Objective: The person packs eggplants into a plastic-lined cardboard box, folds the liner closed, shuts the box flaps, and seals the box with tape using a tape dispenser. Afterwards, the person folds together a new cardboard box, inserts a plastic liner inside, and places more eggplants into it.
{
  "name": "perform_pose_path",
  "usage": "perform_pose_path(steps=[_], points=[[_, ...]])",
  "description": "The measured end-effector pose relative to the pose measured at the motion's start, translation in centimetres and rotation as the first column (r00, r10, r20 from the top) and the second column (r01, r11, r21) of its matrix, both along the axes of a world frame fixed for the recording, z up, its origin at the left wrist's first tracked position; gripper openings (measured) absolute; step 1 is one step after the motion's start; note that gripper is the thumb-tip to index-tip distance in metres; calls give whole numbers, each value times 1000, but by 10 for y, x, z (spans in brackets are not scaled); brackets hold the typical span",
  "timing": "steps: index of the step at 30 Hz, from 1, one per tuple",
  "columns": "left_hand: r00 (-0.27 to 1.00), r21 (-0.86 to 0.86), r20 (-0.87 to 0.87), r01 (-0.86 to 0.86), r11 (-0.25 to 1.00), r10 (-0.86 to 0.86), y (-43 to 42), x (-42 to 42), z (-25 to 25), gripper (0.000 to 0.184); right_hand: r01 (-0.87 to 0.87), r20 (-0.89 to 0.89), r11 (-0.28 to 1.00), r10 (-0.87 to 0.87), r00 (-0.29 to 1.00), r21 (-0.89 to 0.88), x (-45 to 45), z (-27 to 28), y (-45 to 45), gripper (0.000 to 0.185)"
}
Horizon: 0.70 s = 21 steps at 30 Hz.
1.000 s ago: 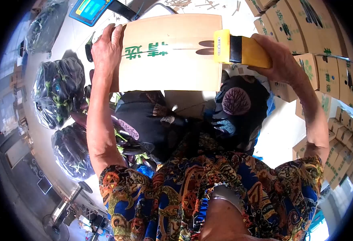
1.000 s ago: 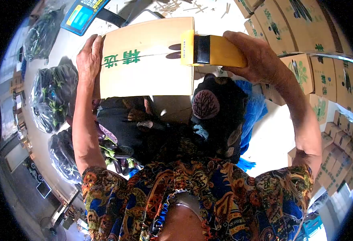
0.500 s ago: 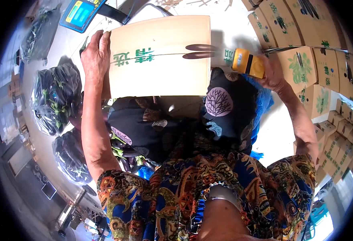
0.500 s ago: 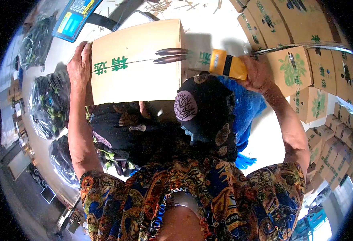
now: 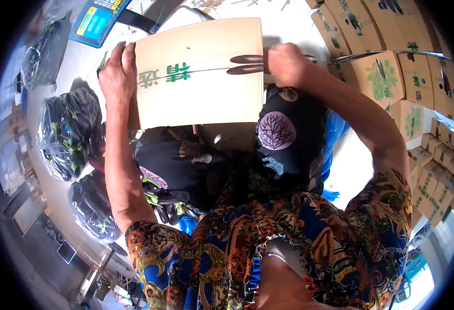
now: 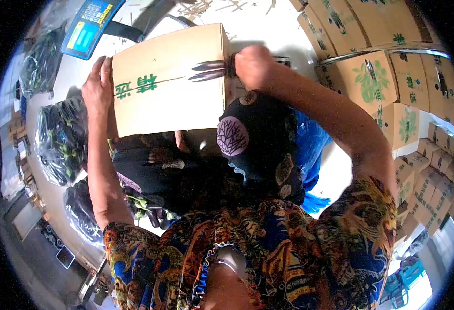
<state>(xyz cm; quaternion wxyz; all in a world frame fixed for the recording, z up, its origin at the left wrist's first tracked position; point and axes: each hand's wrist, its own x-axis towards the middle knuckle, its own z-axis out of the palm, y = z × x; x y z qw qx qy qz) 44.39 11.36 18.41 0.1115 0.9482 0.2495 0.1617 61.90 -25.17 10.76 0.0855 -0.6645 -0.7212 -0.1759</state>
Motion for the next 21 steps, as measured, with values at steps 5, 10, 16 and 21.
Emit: perform_pose_path(steps=[5,10,16,21], points=[[999,-98,-28,-46,994,43,-4,3,9,46,279,-64,566,-510,858,-776,16,-27,21,23],[999,-116,-50,-23,993,17,-4,4,12,46,484,-207,497,-820,534,-720,46,-70,-41,46],[995,-133,-85,-71,989,60,-11,6,18,46,748,-84,279,-954,288,-602,55,-124,-76,64],[997,-129,-52,-62,990,56,-20,8,20,47,798,-967,582,-255,-7,-160,24,-53,6,59]])
